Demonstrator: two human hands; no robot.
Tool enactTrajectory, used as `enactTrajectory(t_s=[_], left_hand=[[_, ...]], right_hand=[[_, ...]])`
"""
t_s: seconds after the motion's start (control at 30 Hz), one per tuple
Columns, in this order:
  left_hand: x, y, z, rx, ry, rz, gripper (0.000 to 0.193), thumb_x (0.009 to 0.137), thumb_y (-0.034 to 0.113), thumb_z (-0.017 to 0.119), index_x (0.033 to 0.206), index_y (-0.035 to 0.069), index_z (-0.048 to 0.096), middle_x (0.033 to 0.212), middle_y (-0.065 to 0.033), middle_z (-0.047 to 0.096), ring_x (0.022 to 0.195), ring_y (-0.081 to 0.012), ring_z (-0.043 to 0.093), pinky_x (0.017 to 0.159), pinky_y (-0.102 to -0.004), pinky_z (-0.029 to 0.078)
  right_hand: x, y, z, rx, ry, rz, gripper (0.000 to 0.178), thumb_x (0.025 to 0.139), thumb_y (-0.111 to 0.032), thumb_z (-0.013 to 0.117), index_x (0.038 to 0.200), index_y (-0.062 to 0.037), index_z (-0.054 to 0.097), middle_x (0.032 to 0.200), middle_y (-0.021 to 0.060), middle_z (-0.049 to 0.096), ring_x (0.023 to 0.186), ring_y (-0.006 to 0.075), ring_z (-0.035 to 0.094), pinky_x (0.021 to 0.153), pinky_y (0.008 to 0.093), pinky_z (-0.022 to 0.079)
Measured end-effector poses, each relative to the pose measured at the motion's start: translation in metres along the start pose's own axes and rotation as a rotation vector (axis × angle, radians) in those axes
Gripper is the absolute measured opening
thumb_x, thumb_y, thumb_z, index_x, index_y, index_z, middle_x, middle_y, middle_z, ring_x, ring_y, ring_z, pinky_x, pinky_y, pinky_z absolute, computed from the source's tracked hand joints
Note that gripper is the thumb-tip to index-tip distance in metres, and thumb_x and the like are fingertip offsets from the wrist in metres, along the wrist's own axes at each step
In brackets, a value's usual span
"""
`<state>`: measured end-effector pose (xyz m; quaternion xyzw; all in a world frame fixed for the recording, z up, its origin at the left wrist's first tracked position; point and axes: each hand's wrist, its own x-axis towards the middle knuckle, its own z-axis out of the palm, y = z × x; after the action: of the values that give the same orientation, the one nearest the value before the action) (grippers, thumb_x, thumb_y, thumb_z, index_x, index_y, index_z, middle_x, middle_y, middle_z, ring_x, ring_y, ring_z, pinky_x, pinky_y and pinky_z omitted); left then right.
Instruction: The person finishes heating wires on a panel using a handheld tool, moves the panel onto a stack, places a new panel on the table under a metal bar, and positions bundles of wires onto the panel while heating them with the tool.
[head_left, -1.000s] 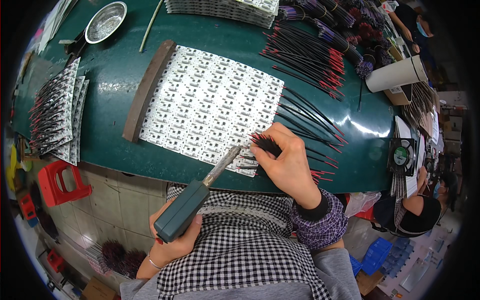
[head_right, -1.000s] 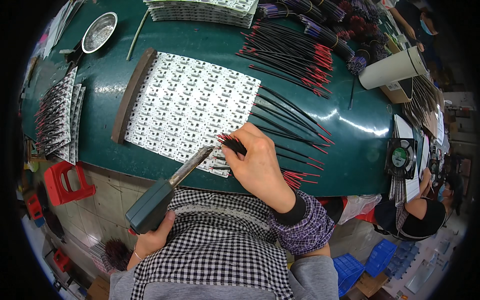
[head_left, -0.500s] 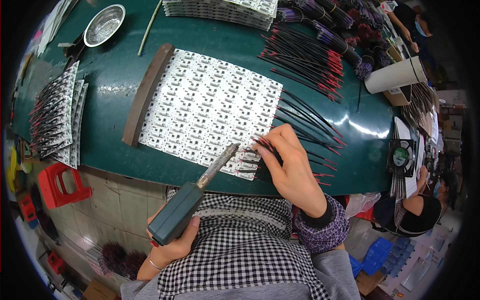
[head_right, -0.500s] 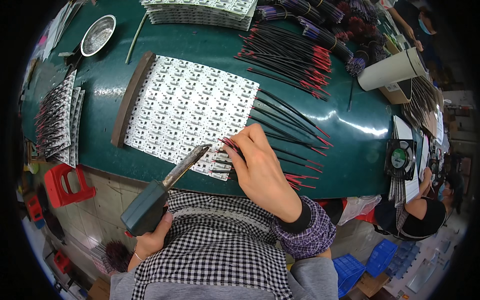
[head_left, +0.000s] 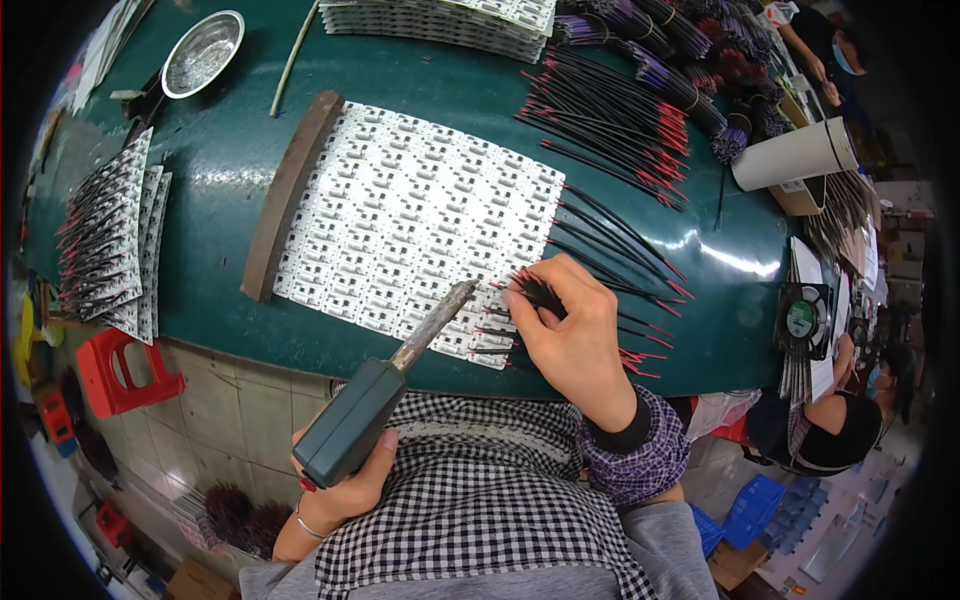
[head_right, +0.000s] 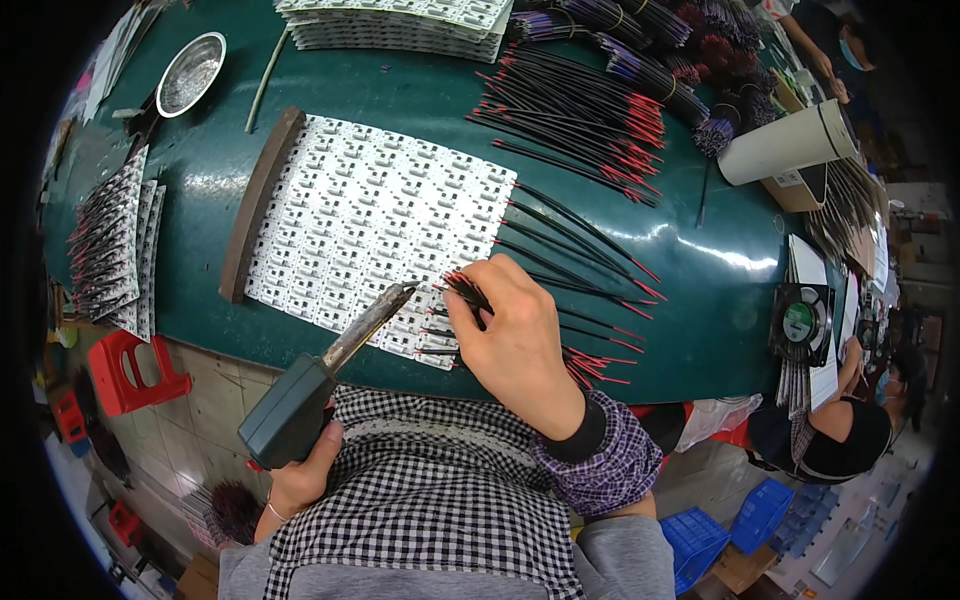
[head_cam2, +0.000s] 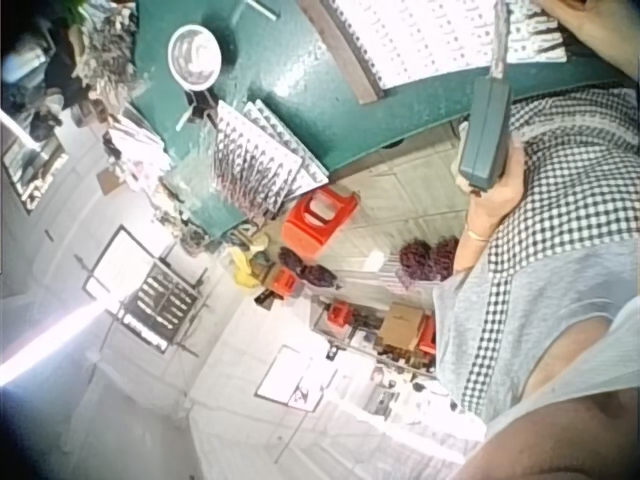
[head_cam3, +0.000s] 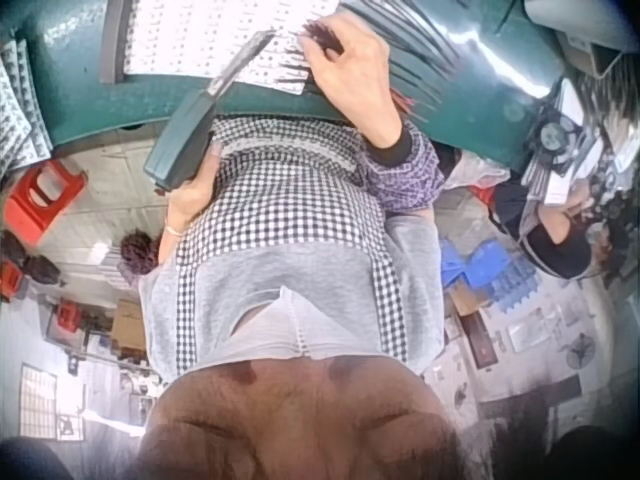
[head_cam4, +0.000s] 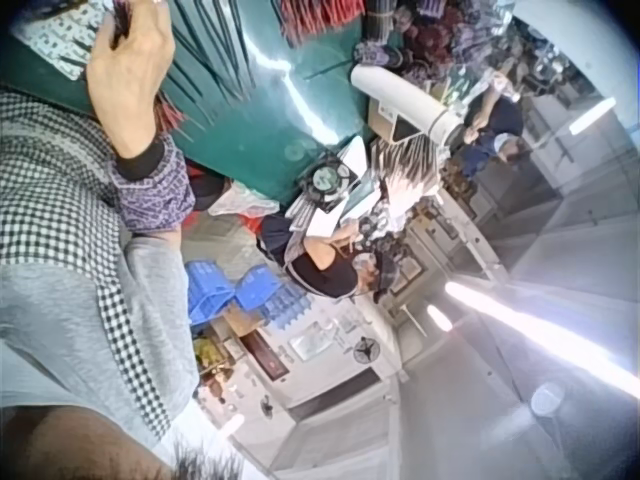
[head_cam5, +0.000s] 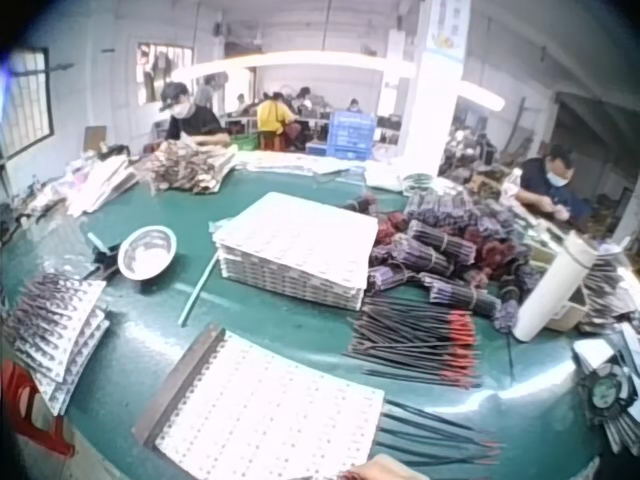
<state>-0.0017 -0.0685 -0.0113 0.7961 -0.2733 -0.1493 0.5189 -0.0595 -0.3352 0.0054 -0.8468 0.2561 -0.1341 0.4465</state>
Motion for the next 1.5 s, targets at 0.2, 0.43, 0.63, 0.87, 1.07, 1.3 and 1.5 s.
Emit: enactTrajectory(t_s=[0.2, 0.43, 0.63, 0.87, 1.07, 1.3, 1.5], left_hand=[[0.004, 0.001, 0.002, 0.0, -0.011, 0.009, 0.025, 0.075, 0.004, 0.077, 0.097, -0.005, 0.071, 0.082, -0.0135, 0.069, 0.064, -0.022, 0.067, 0.058, -0.0299, 0.054], [0.007, 0.002, 0.001, -0.014, -0.009, 0.028, 0.022, 0.075, 0.004, 0.077, 0.095, -0.006, 0.072, 0.081, -0.0139, 0.069, 0.063, -0.0223, 0.068, 0.057, -0.0304, 0.053], [0.006, 0.002, 0.003, -0.036, -0.009, -0.034, 0.026, 0.074, 0.003, 0.077, 0.098, -0.007, 0.072, 0.086, -0.0172, 0.071, 0.068, -0.0243, 0.071, 0.061, -0.0315, 0.056], [0.007, 0.001, 0.003, -0.014, -0.062, -0.046, 0.028, 0.074, 0.003, 0.076, 0.1, -0.007, 0.072, 0.089, -0.0189, 0.071, 0.07, -0.025, 0.072, 0.062, -0.0315, 0.057], [0.008, 0.002, 0.003, -0.024, -0.114, -0.098, 0.027, 0.074, 0.004, 0.075, 0.099, -0.006, 0.071, 0.087, -0.0165, 0.069, 0.063, -0.022, 0.068, 0.056, -0.0304, 0.054], [0.008, 0.009, -0.001, 0.006, -0.149, -0.174, 0.027, 0.076, 0.004, 0.075, 0.1, -0.006, 0.071, 0.088, -0.0174, 0.07, 0.065, -0.0228, 0.069, 0.058, -0.0307, 0.055], [-0.001, 0.005, -0.004, -0.055, -0.104, -0.279, 0.027, 0.076, 0.004, 0.076, 0.101, -0.006, 0.072, 0.088, -0.0171, 0.07, 0.067, -0.0244, 0.069, 0.06, -0.0319, 0.055]], right_hand=[[0.002, 0.006, -0.001, -0.024, -0.003, -0.048, 0.013, 0.085, -0.002, 0.07, 0.096, 0.0039, 0.065, 0.087, 0.016, 0.062, 0.071, 0.0296, 0.065, 0.055, 0.036, 0.05], [0.003, 0.007, -0.002, 0.077, -0.007, -0.028, 0.013, 0.085, -0.002, 0.071, 0.095, 0.0048, 0.066, 0.081, 0.0179, 0.067, 0.062, 0.0277, 0.064, 0.054, 0.0351, 0.048], [0.005, 0.001, 0.0, 0.068, -0.007, 0.044, 0.01, 0.084, -0.001, 0.069, 0.09, 0.0053, 0.065, 0.075, 0.0136, 0.065, 0.058, 0.0184, 0.062, 0.05, 0.031, 0.048], [0.006, 0.002, 0.0, 0.051, -0.022, 0.051, 0.009, 0.083, 0.001, 0.069, 0.089, 0.0059, 0.064, 0.072, 0.012, 0.063, 0.055, 0.0156, 0.06, 0.05, 0.0297, 0.048], [0.007, 0.002, 0.0, 0.084, -0.031, 0.069, 0.009, 0.083, 0.002, 0.069, 0.089, 0.0064, 0.064, 0.072, 0.0121, 0.063, 0.056, 0.0143, 0.06, 0.049, 0.0293, 0.048], [0.009, -0.002, -0.003, 0.079, -0.06, 0.09, 0.009, 0.083, 0.003, 0.068, 0.09, 0.0075, 0.065, 0.075, 0.0134, 0.065, 0.059, 0.0141, 0.062, 0.052, 0.0296, 0.053], [0.014, 0.002, -0.006, 0.132, -0.103, 0.125, 0.009, 0.083, 0.002, 0.068, 0.09, 0.0077, 0.065, 0.073, 0.0134, 0.066, 0.061, 0.0114, 0.062, 0.055, 0.0291, 0.054]])
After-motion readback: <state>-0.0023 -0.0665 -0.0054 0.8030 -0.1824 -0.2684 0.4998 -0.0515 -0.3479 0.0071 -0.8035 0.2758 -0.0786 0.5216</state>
